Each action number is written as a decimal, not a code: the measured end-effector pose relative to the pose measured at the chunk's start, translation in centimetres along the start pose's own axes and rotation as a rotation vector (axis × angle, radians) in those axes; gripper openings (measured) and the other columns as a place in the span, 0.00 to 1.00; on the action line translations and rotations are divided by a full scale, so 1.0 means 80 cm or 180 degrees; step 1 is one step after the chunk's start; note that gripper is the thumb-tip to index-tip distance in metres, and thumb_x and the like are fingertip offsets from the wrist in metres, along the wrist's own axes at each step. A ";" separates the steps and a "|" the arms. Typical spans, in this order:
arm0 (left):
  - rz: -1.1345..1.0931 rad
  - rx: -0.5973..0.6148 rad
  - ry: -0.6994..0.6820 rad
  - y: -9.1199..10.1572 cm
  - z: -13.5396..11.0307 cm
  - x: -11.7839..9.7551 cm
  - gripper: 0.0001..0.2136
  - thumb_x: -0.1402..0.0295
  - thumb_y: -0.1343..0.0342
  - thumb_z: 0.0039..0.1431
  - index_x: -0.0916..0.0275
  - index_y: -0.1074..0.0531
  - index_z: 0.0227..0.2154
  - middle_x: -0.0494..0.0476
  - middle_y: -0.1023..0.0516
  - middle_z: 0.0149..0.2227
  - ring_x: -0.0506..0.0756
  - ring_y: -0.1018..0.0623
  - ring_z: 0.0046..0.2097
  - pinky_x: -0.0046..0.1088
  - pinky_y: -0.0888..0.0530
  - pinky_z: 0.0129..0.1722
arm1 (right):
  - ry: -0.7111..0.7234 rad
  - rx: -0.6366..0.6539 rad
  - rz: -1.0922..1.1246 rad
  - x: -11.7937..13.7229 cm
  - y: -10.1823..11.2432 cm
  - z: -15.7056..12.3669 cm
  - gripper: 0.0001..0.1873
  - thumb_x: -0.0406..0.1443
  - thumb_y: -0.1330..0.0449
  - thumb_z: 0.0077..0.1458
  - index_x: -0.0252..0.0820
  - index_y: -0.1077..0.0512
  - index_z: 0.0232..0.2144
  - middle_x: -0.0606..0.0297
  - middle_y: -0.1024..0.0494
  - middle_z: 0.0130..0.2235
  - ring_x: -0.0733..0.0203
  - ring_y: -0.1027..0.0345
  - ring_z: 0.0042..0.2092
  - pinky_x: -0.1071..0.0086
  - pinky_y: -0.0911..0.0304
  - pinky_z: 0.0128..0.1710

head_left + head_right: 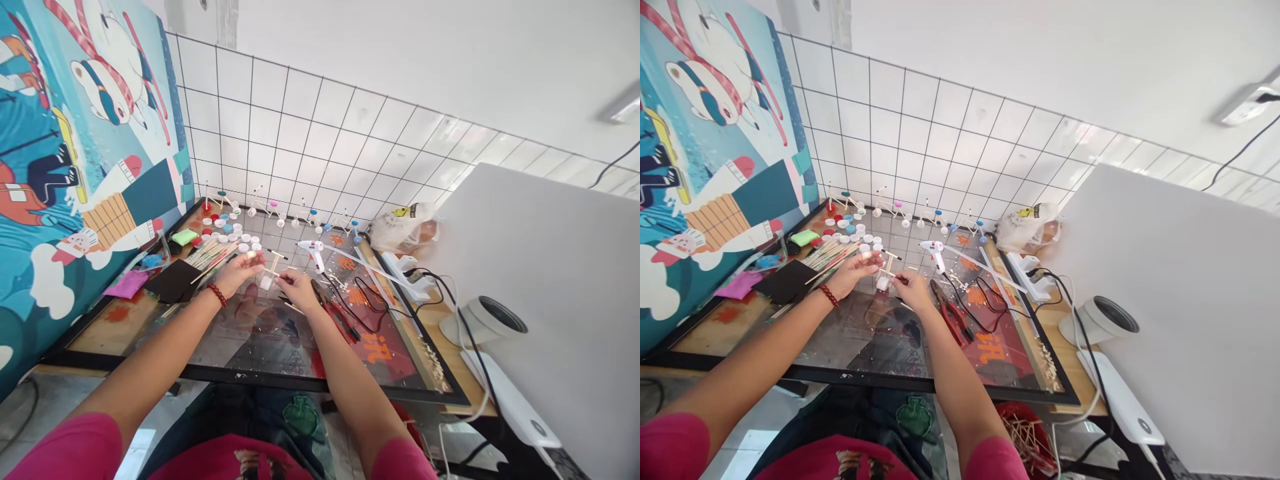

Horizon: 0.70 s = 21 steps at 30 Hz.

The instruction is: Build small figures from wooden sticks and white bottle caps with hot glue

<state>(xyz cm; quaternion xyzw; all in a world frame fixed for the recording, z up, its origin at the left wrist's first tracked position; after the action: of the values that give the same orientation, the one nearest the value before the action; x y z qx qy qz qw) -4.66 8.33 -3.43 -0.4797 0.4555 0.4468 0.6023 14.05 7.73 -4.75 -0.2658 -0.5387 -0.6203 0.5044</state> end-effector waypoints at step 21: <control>-0.0187 -0.0806 0.0225 -0.030 -0.017 -0.001 0.13 0.65 0.27 0.31 0.63 0.19 0.24 0.53 0.21 0.24 0.52 0.26 0.27 0.27 0.31 0.27 | 0.0908 -0.0931 -0.1601 0.050 0.004 -0.023 0.13 0.42 0.37 0.56 0.42 0.24 0.42 0.63 0.21 0.34 0.61 0.32 0.32 0.67 0.37 0.39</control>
<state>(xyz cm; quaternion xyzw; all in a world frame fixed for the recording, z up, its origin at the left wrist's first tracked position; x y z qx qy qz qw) -2.52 6.64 -3.12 -0.5804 0.4022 0.4657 0.5334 13.38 4.69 -1.66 -0.1044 -0.4164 -0.8273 0.3623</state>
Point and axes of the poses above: each hand's wrist, its own z-axis towards the middle knuckle, its own y-axis out of the back of the hand, x = y × z, the point moved 4 cm from there along z, towards the middle knuckle
